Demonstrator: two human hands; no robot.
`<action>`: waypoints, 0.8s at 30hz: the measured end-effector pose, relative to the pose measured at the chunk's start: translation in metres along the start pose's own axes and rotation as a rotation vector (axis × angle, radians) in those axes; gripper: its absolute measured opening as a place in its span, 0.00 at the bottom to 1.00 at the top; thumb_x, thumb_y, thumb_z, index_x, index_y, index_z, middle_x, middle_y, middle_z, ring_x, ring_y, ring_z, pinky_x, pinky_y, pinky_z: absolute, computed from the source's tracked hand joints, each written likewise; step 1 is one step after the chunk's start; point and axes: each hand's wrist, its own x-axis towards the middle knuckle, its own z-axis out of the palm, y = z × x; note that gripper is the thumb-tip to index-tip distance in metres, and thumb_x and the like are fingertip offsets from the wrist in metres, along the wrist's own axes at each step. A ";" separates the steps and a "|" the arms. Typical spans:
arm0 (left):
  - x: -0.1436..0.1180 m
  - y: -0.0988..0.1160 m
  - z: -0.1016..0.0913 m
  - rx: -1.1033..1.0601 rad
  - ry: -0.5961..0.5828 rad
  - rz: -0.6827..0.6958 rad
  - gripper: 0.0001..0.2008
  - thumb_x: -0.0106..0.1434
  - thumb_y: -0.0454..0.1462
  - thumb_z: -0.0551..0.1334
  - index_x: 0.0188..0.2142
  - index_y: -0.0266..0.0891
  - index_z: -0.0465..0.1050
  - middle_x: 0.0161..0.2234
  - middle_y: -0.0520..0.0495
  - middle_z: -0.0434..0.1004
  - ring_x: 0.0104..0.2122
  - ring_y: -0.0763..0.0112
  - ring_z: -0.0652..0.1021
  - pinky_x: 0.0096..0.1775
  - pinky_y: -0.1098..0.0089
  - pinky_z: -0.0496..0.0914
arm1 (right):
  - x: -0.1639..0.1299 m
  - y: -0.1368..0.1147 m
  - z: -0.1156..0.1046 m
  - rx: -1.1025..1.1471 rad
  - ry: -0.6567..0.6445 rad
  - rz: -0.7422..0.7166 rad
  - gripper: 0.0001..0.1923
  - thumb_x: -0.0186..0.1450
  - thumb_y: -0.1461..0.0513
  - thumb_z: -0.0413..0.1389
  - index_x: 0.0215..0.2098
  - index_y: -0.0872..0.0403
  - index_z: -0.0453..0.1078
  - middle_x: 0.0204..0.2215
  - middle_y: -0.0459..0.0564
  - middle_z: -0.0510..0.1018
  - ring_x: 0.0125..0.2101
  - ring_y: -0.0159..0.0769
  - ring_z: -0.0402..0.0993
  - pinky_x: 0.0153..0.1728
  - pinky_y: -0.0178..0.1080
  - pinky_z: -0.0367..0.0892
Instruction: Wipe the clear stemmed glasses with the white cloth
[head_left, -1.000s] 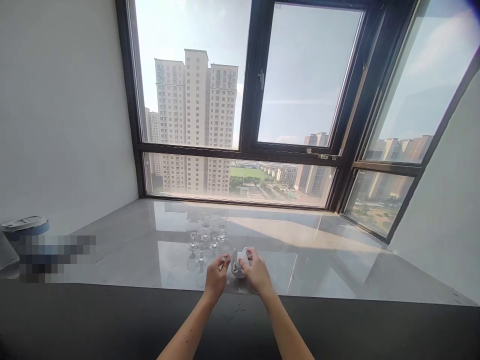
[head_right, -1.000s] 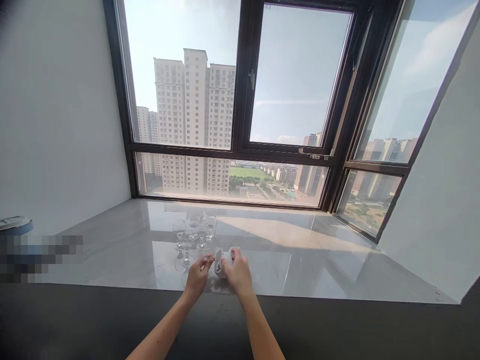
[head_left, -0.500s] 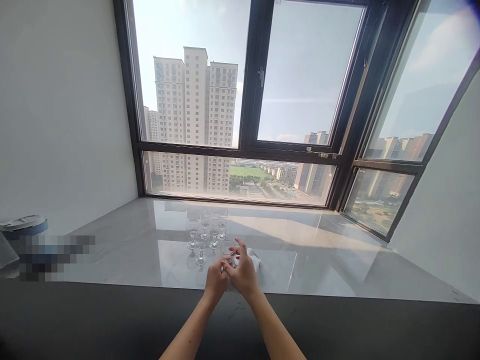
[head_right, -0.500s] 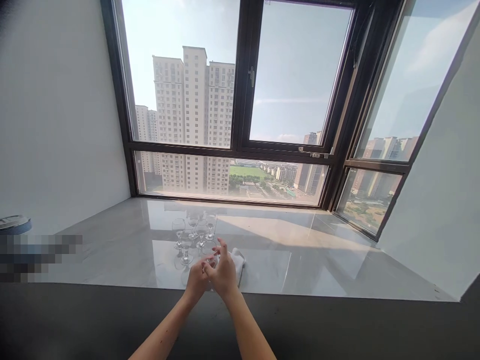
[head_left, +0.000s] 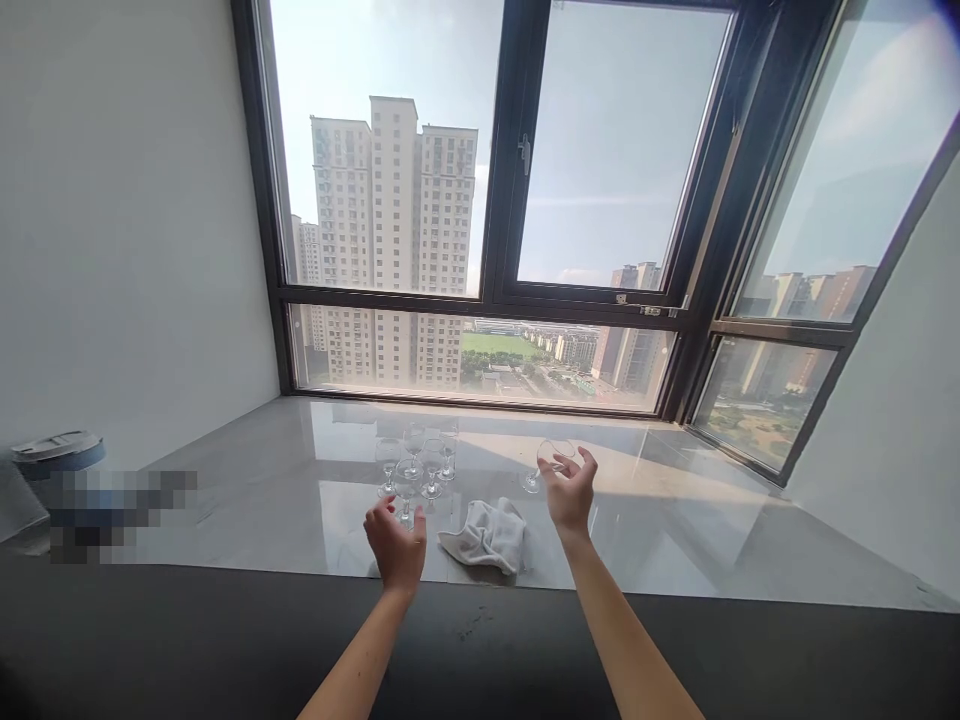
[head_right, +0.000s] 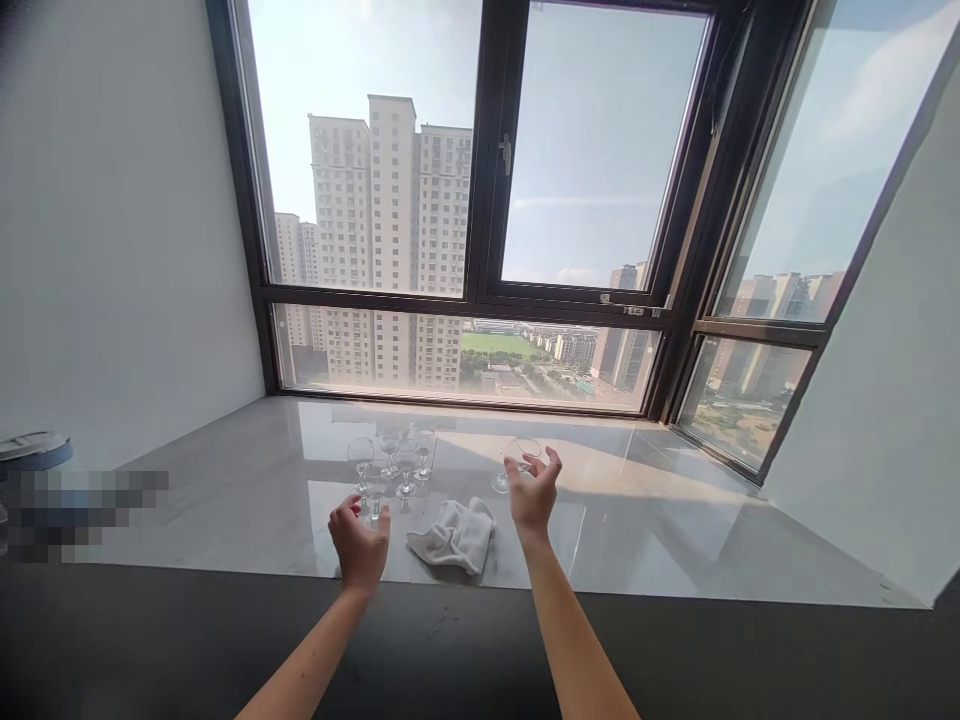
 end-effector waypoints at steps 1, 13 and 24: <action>0.004 -0.003 0.003 0.026 0.002 -0.048 0.25 0.59 0.45 0.59 0.52 0.35 0.59 0.41 0.40 0.67 0.44 0.58 0.70 0.48 0.58 0.65 | 0.007 0.011 -0.002 -0.087 0.000 0.002 0.40 0.53 0.49 0.61 0.58 0.50 0.51 0.43 0.51 0.76 0.41 0.41 0.73 0.42 0.41 0.64; 0.009 -0.015 0.019 0.100 -0.394 -0.218 0.25 0.62 0.42 0.55 0.58 0.40 0.57 0.50 0.40 0.74 0.50 0.59 0.74 0.51 0.62 0.61 | 0.042 0.088 0.000 -0.434 -0.091 0.096 0.41 0.55 0.48 0.55 0.61 0.52 0.46 0.46 0.54 0.75 0.40 0.42 0.73 0.34 0.37 0.61; 0.008 -0.013 0.012 0.002 -0.403 -0.245 0.10 0.65 0.43 0.52 0.43 0.45 0.67 0.41 0.46 0.78 0.41 0.65 0.76 0.37 0.70 0.63 | 0.037 0.089 0.008 -0.430 -0.010 0.026 0.42 0.53 0.50 0.56 0.60 0.57 0.48 0.52 0.63 0.67 0.50 0.52 0.64 0.45 0.46 0.61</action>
